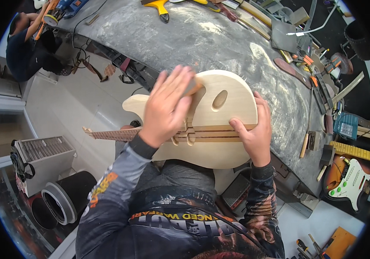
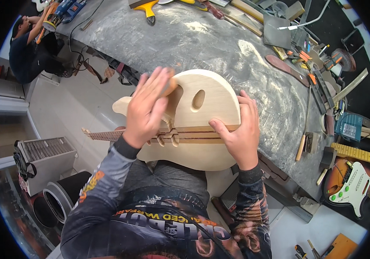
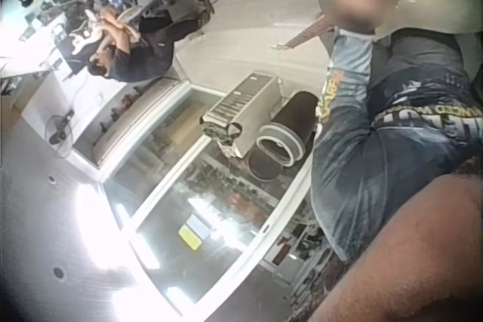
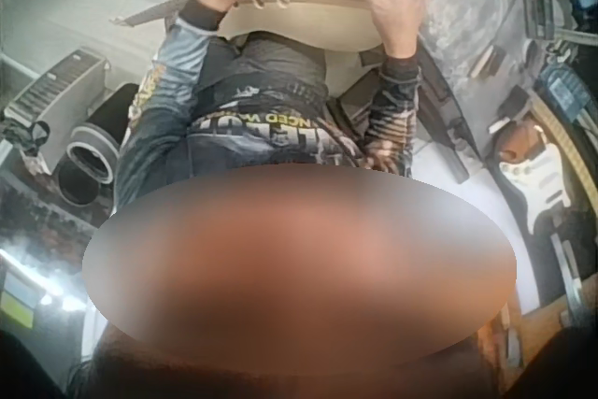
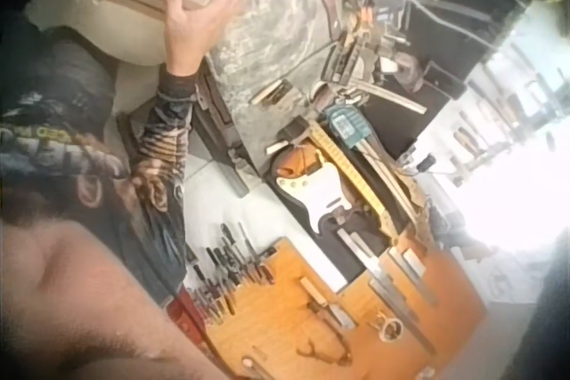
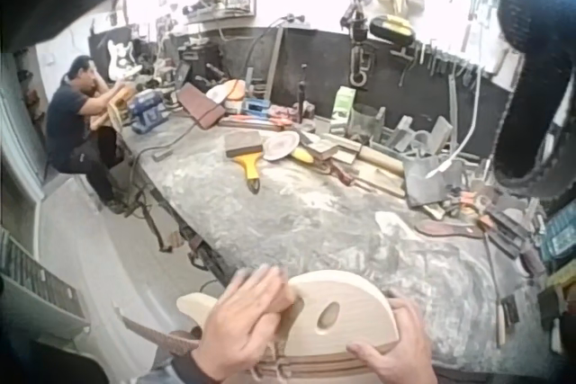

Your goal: The person sands the surface and edges of a wooden electric guitar body using a sanding block and a file, turning the instrument over to reach different areas.

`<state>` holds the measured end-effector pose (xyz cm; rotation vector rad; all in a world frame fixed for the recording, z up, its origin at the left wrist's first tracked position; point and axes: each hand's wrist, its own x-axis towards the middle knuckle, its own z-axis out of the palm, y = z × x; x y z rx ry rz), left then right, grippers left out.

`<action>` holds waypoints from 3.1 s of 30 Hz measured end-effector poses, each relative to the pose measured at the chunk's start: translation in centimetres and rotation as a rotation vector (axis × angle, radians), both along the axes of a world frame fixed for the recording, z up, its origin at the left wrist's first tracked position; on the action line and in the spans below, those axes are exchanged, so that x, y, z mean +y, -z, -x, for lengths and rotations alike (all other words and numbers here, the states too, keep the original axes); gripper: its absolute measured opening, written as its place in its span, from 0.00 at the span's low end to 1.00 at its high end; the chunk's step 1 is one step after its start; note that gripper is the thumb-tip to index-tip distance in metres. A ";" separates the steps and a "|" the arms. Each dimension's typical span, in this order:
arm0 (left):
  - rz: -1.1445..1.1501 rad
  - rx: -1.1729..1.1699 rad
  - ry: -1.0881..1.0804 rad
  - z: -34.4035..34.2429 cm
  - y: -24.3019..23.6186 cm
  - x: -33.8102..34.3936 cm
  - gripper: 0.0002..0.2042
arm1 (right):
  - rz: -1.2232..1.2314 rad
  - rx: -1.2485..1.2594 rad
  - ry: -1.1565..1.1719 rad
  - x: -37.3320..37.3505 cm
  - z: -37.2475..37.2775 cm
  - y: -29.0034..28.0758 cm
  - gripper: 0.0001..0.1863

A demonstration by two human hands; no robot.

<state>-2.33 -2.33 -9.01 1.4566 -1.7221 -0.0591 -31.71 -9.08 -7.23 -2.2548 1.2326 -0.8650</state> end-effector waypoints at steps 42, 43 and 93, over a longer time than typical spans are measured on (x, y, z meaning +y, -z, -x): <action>-0.020 0.074 0.293 0.5 -0.9 0.2 0.26 | 0.208 0.056 0.239 3.5 2.3 1.6 0.25; 0.018 0.054 0.292 1.3 -0.9 -0.6 0.26 | 0.202 0.044 0.222 3.4 2.2 1.5 0.26; 0.328 -0.047 -0.068 -5.3 -2.9 -2.0 0.21 | 0.160 -0.061 0.121 3.8 0.6 0.0 0.35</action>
